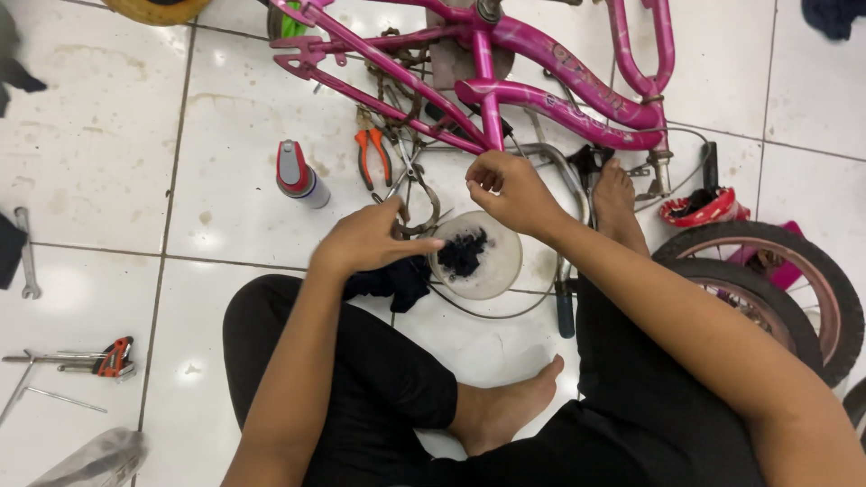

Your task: The person sits on the floor and cleans a disassembled pink bicycle frame using a black cloth and a spray can. They wipe the frame and chain area, dip the cloth into a bucket of soapy water, and spray the frame with a cleaning solution.

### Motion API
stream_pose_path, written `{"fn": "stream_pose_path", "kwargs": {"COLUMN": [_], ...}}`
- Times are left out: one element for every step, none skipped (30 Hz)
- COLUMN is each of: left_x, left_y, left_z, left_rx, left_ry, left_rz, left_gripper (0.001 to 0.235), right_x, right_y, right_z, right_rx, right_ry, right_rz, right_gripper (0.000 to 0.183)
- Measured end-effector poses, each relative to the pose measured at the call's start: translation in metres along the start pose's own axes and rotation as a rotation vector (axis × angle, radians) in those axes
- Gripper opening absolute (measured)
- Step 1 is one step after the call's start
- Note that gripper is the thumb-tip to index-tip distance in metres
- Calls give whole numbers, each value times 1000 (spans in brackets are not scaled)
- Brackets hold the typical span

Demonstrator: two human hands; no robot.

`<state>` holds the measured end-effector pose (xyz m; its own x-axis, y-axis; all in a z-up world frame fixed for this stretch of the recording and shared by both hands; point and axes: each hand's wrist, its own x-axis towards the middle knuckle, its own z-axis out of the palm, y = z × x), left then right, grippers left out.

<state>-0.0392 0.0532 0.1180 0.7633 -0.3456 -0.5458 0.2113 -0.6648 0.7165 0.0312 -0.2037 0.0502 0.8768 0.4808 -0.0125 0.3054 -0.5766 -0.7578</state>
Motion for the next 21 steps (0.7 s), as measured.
{"fn": "stream_pose_path", "kwargs": {"left_x": [5,12,18,27,36,48,70,92,115,118,121,125,117,109,100,99,97,93,82,71,59], "left_y": [7,14,21,16,11,6,-15,-36,-57,-61,-65,-70,-64,-57,-51,-50,-49,-49,-44,-39,-34], "left_z": [12,24,36,50,65,75,95,113,131,131,132,131,124,117,110,107,103,102,96,87,78], "left_rx": [5,96,188,185,199,214,212,275,338,337,352,370,372,340,308,307,311,312,307,288,268], "left_ry": [-10,-27,-42,-52,-1,60,61,149,237,239,225,211,214,189,165,175,179,181,189,201,213], "left_rz": [5,-31,-66,-63,2,67,72,110,148,139,197,254,245,255,265,253,261,264,248,245,241], "left_gripper": [86,89,92,92,82,72,72,49,27,27,27,30,30,31,34,34,34,33,33,33,33], "right_x": [-6,-11,-17,-25,-34,-37,-47,-55,-62,-70,-78,-85,-88,-91,-93,-93,-93,-95,-95,-92,-89], "right_y": [-1,-1,-1,0,0,0,-1,-2,-3,2,8,13,15,16,17,15,12,10,7,3,-1], "right_z": [-2,-6,-10,-13,-16,-21,-25,-28,-31,-31,-31,-30,-29,-28,-26,-26,-25,-23,-23,-23,-23], "right_rx": [0,1,3,1,-40,-83,-88,-157,-226,-222,-217,-211,-206,-181,-156,-156,-116,-74,-73,-68,-62], "right_ry": [7,-4,-16,-17,-47,-74,-73,-128,-181,-188,-218,-247,-252,-313,-374,-383,-366,-355,-370,-330,-291], "right_rz": [9,22,34,44,51,48,48,112,177,172,229,284,277,344,411,398,411,425,414,390,365], "right_gripper": [8,8,8,8,11,13,13,19,26,26,34,42,42,46,51,51,51,52,52,49,45]}}
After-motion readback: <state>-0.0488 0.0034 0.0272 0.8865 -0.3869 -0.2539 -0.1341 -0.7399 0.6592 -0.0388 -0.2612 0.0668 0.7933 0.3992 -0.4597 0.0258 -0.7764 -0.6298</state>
